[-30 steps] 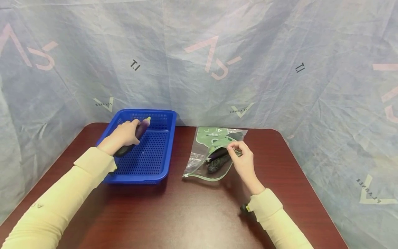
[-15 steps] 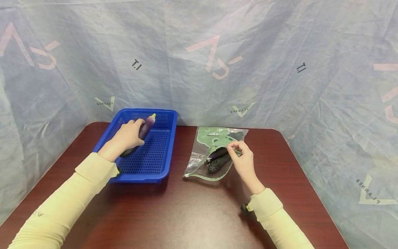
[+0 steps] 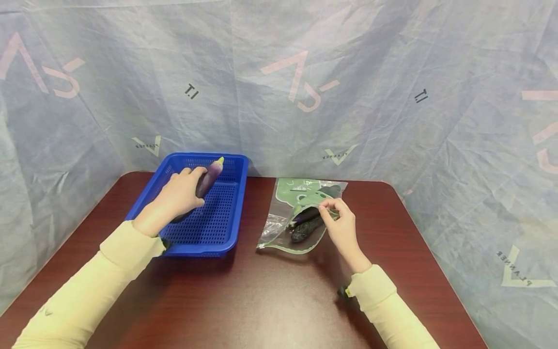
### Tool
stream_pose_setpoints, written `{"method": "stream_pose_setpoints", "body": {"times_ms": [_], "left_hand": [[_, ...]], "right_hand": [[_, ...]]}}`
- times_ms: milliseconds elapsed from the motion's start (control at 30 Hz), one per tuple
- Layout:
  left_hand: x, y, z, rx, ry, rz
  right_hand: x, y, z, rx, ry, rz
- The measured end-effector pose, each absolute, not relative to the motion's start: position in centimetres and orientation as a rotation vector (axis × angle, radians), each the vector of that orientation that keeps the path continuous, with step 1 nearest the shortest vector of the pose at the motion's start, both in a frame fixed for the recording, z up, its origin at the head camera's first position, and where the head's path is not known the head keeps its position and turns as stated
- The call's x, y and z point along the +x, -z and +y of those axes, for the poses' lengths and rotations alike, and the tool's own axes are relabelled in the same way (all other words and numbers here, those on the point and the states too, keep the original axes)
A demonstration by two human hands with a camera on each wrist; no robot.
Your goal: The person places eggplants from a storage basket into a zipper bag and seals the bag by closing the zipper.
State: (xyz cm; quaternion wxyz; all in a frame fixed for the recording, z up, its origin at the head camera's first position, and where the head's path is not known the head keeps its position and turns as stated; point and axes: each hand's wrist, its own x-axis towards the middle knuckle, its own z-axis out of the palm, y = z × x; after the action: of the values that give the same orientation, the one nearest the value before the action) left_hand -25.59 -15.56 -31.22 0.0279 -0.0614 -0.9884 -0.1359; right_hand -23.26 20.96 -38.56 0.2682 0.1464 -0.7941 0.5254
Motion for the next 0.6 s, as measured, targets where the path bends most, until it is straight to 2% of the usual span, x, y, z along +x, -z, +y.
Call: {"method": "stream_pose_setpoints", "body": {"times_ms": [600], "left_hand": [[-22.7, 30.4, -13.1, -0.307, 0.403, -2.902]], "right_hand": [[-23.2, 38.7, 20.9, 0.379, -1.438, -2.132]]}}
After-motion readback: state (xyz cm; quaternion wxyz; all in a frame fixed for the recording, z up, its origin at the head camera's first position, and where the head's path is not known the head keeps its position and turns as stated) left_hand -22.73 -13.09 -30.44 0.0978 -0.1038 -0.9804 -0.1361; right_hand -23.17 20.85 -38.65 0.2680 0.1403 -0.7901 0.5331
